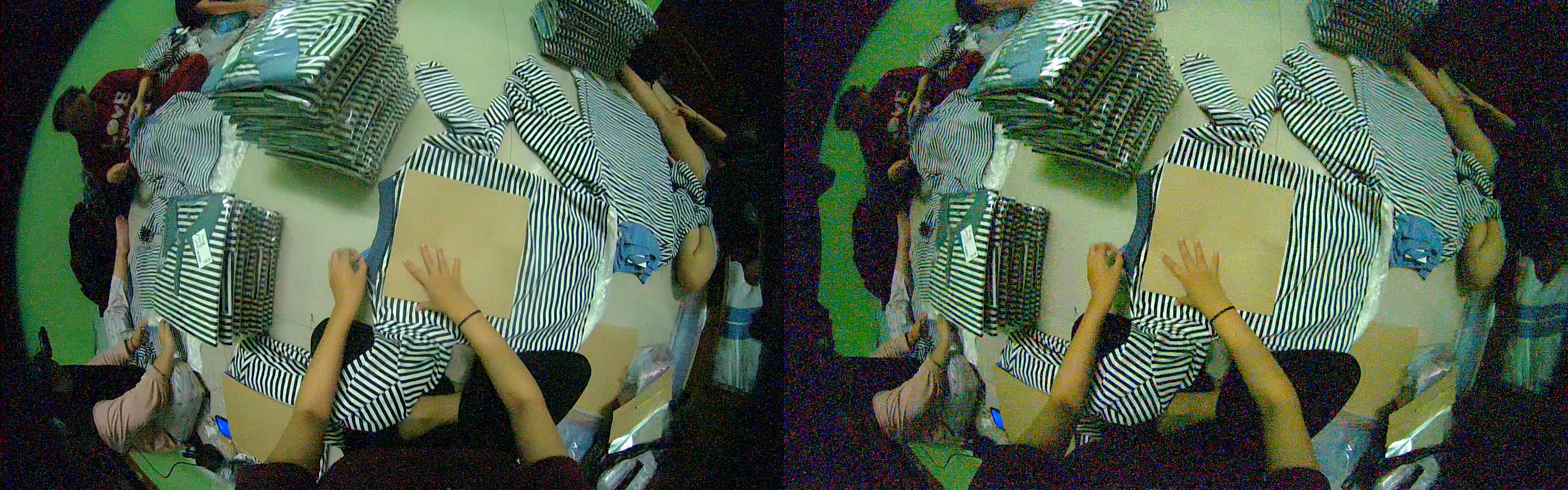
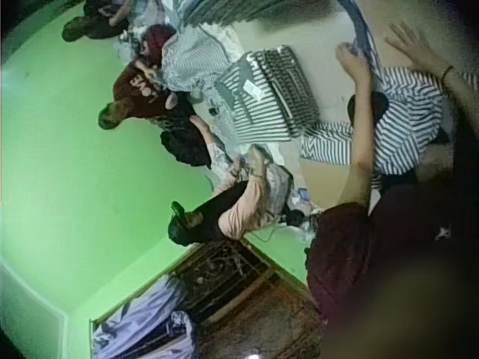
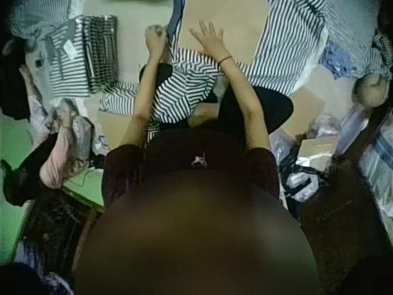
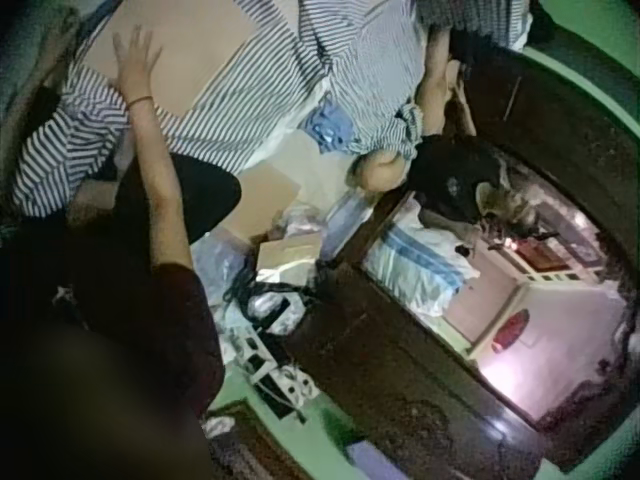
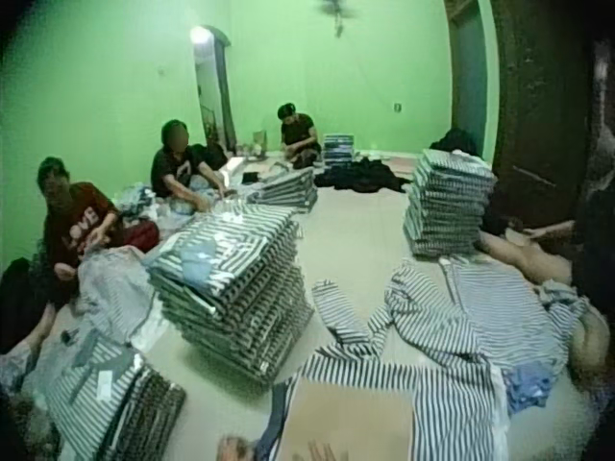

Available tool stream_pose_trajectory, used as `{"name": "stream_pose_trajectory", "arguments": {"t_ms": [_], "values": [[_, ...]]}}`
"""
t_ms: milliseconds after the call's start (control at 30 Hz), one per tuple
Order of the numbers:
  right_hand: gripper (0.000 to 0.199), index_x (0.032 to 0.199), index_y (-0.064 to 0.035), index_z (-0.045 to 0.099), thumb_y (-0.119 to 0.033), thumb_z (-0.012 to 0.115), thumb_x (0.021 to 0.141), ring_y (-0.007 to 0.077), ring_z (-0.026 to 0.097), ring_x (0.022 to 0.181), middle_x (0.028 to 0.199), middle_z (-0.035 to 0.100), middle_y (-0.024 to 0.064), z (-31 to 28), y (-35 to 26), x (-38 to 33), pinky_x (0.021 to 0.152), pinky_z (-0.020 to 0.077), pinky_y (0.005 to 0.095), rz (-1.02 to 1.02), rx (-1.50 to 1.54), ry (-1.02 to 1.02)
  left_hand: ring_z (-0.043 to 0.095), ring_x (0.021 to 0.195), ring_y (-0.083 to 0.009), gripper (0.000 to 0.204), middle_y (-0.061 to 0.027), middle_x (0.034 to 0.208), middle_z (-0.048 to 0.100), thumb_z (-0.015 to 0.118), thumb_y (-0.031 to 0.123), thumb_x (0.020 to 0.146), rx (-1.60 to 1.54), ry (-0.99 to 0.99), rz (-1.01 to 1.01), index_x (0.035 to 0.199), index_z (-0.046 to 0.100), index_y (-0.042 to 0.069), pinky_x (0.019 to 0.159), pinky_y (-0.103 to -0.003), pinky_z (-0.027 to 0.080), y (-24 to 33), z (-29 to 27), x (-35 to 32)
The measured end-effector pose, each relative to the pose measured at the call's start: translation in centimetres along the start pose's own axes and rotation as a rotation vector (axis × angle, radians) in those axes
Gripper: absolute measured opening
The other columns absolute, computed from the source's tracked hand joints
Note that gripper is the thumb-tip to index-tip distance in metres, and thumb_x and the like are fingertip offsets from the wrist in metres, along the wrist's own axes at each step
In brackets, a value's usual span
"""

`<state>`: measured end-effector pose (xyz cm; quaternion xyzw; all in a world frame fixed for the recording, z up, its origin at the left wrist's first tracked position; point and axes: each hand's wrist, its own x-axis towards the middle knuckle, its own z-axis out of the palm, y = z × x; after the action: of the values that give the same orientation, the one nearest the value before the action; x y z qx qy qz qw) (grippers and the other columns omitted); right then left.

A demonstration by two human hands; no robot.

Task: The person folds striped shirts and places them into clear plastic bags. They insert a cardboard piece into each bag to keep the shirt flat, then seal the bag and set it aside. The process is repeated for multiple shirts.

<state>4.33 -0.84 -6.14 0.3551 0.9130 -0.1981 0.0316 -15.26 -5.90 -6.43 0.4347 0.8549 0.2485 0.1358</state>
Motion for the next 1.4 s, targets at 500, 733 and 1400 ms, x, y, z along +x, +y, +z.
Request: {"name": "stream_pose_trajectory", "arguments": {"t_ms": [500, 733, 1400], "values": [[0.029, 0.101, -0.0141, 0.05, -0.017, 0.044, 0.073, 0.0192, 0.052, 0.084, 0.099, 0.05, 0.0064, -1.7, -7.7, -14.2, 0.069, 0.0424, 0.0325, -0.717, 0.275, -0.038, 0.022, 0.117, -0.0403, 0.097, -0.0191, 0.131, 0.017, 0.076, 0.034, 0.041, 0.299, -0.6, 0.922, 0.125, 0.028, 0.026, 0.094, -0.043, 0.026, 3.0, 2.2, 3.6], [0.021, 0.092, -0.008, 0.047, -0.013, 0.047, 0.072, 0.021, 0.05, 0.082, 0.096, 0.047, 0.0062, -1.2, -11.0, -15.6, 0.071, 0.0406, 0.0313, -0.66, 0.355, -0.282, 0.018, 0.119, -0.0398, 0.102, -0.0175, 0.132, 0.013, 0.079, 0.027, 0.036, 0.343, -0.627, 0.857, 0.124, 0.028, 0.026, 0.094, -0.044, 0.027, 3.7, 2.4, 3.5], [0.037, 0.111, 0.001, 0.04, -0.02, 0.046, 0.081, 0.0234, 0.049, 0.092, 0.101, 0.051, 0.0164, -15.7, 8.6, 2.0, 0.08, 0.0388, 0.0297, 0.316, 1.077, 0.57, 0.025, 0.118, -0.0338, 0.047, -0.005, 0.135, 0.014, 0.043, 0.014, 0.076, 0.464, -0.446, 0.919, 0.121, 0.033, 0.019, 0.084, -0.047, 0.035, 1.9, 4.6, 4.0]]}}
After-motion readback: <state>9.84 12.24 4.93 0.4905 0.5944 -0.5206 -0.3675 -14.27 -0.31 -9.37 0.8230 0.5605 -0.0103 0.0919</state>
